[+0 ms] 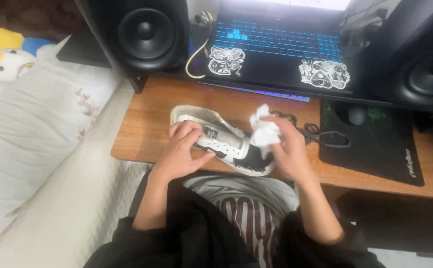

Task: The person is cleaning a sneaker by removing its laces, wiping the exterior and interior with a cloth, and removing the insole.

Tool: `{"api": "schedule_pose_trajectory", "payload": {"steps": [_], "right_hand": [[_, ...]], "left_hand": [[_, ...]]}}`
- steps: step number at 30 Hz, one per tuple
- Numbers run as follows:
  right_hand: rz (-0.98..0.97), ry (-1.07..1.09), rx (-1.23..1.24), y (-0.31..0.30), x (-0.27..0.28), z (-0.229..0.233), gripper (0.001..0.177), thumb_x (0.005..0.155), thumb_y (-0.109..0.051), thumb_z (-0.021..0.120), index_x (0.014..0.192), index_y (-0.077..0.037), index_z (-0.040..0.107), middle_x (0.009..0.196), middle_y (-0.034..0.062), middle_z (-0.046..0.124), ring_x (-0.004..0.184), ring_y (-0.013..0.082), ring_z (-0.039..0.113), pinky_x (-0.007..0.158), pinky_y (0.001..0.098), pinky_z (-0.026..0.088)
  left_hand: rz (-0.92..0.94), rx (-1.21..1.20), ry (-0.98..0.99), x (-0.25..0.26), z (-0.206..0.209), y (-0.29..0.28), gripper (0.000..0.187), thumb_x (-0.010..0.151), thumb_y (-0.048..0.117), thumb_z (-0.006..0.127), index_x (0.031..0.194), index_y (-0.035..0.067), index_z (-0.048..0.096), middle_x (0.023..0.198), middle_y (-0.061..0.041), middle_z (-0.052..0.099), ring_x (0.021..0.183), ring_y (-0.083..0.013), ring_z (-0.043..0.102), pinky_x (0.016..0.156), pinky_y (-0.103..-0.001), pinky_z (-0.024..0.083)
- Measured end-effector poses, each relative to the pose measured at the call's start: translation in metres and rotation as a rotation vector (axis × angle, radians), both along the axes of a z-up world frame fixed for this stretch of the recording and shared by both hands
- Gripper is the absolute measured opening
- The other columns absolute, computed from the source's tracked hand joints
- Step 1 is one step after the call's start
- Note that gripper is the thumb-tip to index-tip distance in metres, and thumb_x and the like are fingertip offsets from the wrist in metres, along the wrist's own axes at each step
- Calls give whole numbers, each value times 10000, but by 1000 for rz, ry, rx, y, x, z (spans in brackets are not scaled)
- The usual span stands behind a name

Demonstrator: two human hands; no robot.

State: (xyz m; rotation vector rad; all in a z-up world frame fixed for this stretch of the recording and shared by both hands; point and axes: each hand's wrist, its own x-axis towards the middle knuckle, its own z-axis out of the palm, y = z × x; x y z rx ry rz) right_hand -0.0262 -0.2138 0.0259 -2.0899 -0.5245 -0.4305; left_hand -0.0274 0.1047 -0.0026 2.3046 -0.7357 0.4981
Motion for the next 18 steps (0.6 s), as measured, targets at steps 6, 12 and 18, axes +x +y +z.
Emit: {"api": "schedule_pose_trajectory", "payload": {"steps": [6,12,18], "right_hand": [[288,49,-70,45,-5,40,412,768,83,617,1158,10,729,1125,250,748,1134,493,668,1005,581,497],[-281,246,-603,-36,57,-21,235,837,-186,715,923,24,775,809,256,740,856,455,742,762,556,583],[308,-10,-152,52,-5,47,450,726,153,617,1147,34,726,1168,244,716,1162,480,653,1008,554,492]], "left_hand": [[-17,-2,-9,-2,5,2,426,766,386,861,1010,121,635,1076,-19,579,1153,-264,583,1104,-444,326],[31,82,-5,6,11,0,503,775,424,850,1060,64,644,1127,-76,600,1203,-304,571,1132,-467,321],[7,66,29,-3,10,0,461,820,414,826,1054,62,641,1103,-56,598,1200,-290,565,1127,-469,310]]}}
